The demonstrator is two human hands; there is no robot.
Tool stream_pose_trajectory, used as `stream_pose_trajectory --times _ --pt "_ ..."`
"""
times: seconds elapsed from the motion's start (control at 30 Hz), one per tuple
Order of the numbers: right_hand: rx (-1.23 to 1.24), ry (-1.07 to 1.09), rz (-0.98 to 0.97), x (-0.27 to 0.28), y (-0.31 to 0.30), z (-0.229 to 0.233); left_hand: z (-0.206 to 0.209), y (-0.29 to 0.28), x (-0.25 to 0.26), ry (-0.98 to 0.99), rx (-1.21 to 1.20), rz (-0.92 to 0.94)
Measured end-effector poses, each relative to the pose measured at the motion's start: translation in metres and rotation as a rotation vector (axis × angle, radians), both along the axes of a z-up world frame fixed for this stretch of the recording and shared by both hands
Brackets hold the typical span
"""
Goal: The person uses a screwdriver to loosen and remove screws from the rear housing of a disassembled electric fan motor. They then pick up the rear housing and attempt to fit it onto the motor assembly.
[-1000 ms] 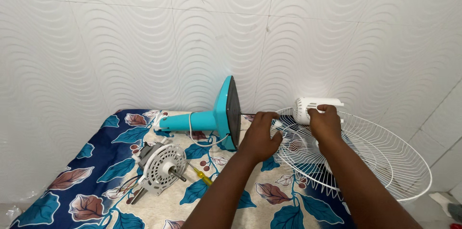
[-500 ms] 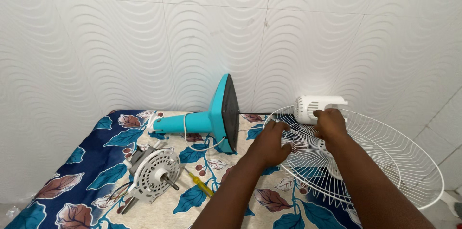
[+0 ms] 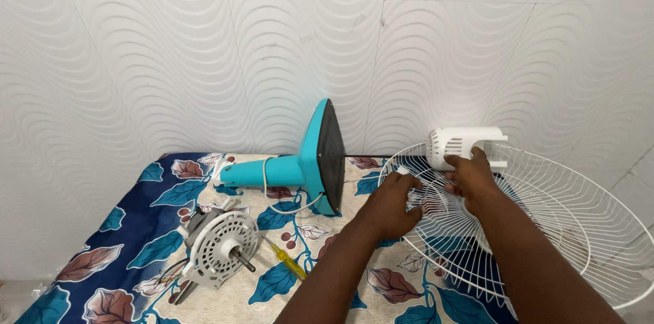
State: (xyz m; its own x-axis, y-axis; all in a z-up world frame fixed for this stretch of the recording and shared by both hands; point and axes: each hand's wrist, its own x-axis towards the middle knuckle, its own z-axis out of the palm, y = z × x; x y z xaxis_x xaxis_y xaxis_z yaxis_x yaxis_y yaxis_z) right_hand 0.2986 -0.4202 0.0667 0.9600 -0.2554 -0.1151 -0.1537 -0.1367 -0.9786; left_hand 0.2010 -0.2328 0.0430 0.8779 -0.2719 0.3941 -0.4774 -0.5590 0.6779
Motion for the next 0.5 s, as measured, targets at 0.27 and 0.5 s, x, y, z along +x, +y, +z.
stream_pose_trajectory --times 0.27,0.5 --pt "-0.007 -0.046 0.045 0.001 -0.002 -0.015 -0.004 0.0 -0.002 0.055 -0.004 0.021" --pt "0.039 -0.044 0.112 -0.007 -0.001 -0.014 -0.016 0.001 0.005 -0.04 -0.232 0.08"
